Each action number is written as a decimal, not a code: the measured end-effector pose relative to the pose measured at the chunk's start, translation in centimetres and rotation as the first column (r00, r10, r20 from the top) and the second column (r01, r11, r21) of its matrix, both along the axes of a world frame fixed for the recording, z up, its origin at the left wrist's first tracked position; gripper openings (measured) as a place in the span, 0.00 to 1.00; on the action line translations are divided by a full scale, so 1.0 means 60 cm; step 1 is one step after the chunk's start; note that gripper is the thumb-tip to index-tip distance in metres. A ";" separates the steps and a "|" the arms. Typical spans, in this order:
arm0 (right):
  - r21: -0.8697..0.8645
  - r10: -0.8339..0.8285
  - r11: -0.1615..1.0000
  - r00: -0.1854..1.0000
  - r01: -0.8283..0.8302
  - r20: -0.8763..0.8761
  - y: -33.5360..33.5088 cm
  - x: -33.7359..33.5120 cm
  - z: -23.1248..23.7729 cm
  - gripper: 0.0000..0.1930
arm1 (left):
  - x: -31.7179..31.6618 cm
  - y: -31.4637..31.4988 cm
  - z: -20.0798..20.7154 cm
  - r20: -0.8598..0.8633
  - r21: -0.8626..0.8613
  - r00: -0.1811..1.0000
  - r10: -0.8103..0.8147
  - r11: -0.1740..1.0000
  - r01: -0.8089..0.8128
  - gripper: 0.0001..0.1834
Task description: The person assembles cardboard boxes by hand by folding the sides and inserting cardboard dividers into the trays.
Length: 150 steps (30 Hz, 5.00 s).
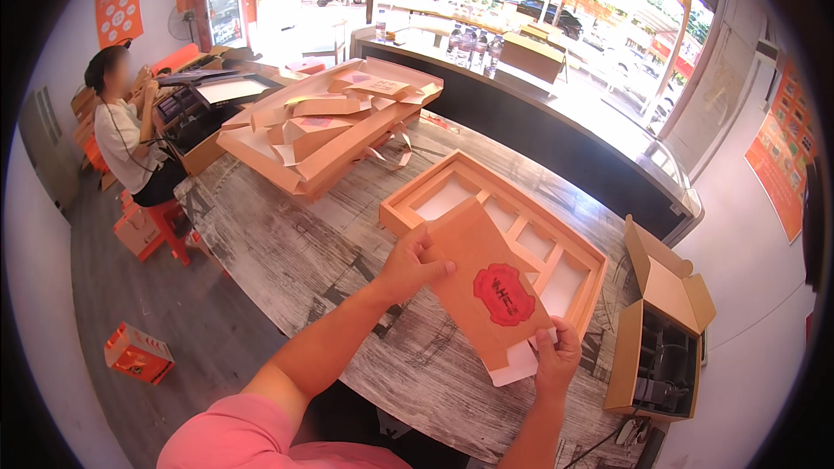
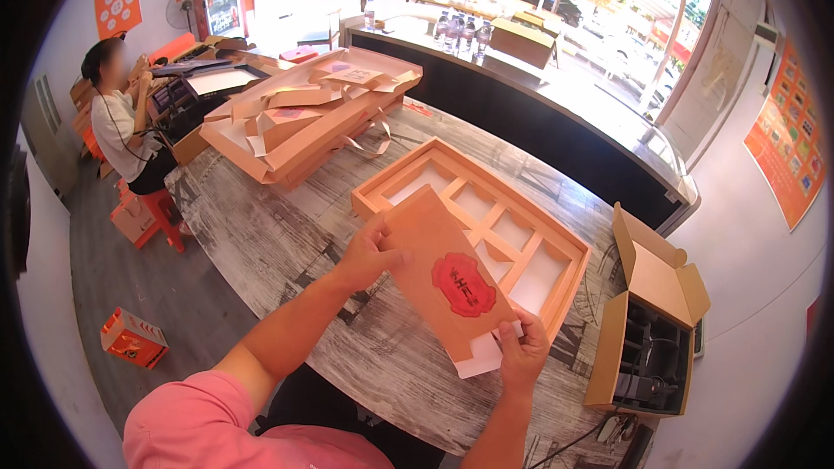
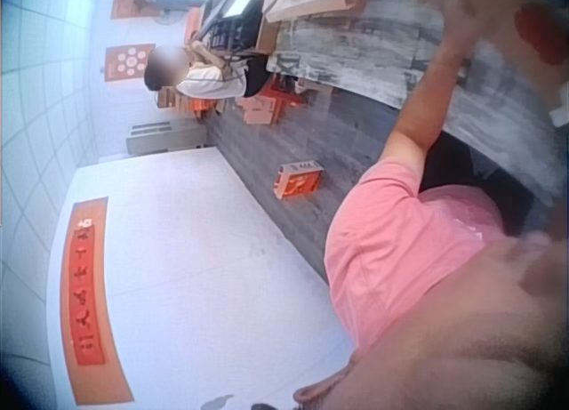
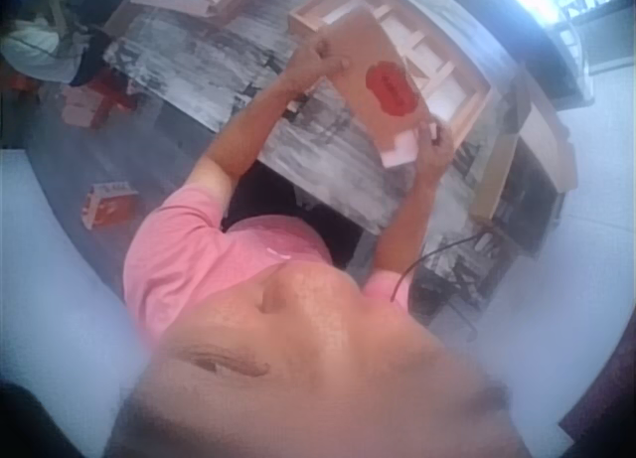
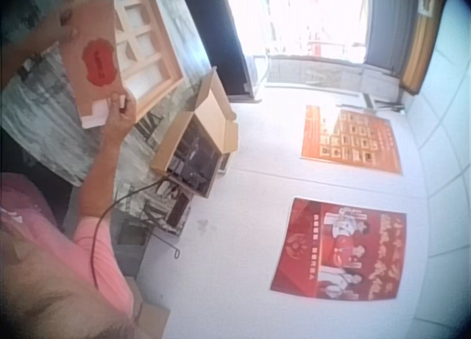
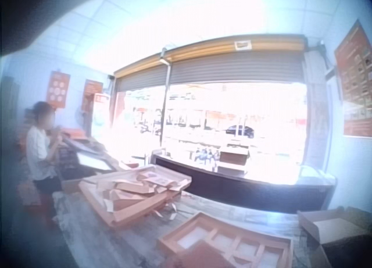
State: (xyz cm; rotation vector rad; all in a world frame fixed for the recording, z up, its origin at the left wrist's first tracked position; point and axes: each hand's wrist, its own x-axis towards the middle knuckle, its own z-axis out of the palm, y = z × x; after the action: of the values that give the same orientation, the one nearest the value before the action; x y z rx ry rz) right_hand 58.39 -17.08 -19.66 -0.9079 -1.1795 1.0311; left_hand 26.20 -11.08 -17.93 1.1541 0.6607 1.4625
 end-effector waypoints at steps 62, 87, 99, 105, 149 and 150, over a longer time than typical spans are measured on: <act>0.236 -0.063 0.972 0.953 -0.010 0.297 -0.008 -0.054 0.000 0.19 | -0.484 0.169 0.291 -0.705 -0.117 0.496 0.506 0.607 -0.786 0.21; 0.160 -0.127 0.984 0.925 0.073 0.358 0.001 -0.053 0.003 0.15 | -0.082 0.116 -0.001 -0.902 0.390 -0.130 0.412 0.906 0.166 0.38; 0.214 -0.224 0.966 0.887 0.147 0.403 0.000 -0.056 0.008 0.17 | 0.072 0.039 0.024 -0.919 -0.087 0.373 -0.127 0.989 0.122 0.46; 0.144 -0.339 0.941 0.864 0.307 0.371 0.018 -0.028 -0.015 0.18 | 0.086 -0.001 0.074 -0.939 -0.172 0.222 -0.264 0.916 0.362 0.32; 0.096 -0.331 0.944 0.909 0.317 0.254 0.033 -0.023 -0.040 0.32 | -0.181 0.061 0.466 -0.113 0.991 0.204 0.972 0.095 0.097 0.32; 0.099 -0.331 0.943 0.909 0.316 0.254 0.031 -0.024 -0.039 0.32 | -0.207 0.066 0.469 -0.116 0.988 0.170 0.979 0.096 0.119 0.30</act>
State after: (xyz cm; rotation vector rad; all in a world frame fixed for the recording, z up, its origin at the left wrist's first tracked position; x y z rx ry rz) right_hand 56.94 -15.20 -22.01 -1.1804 -1.2203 0.6157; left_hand 13.80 -7.12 10.22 3.1560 1.1935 1.8882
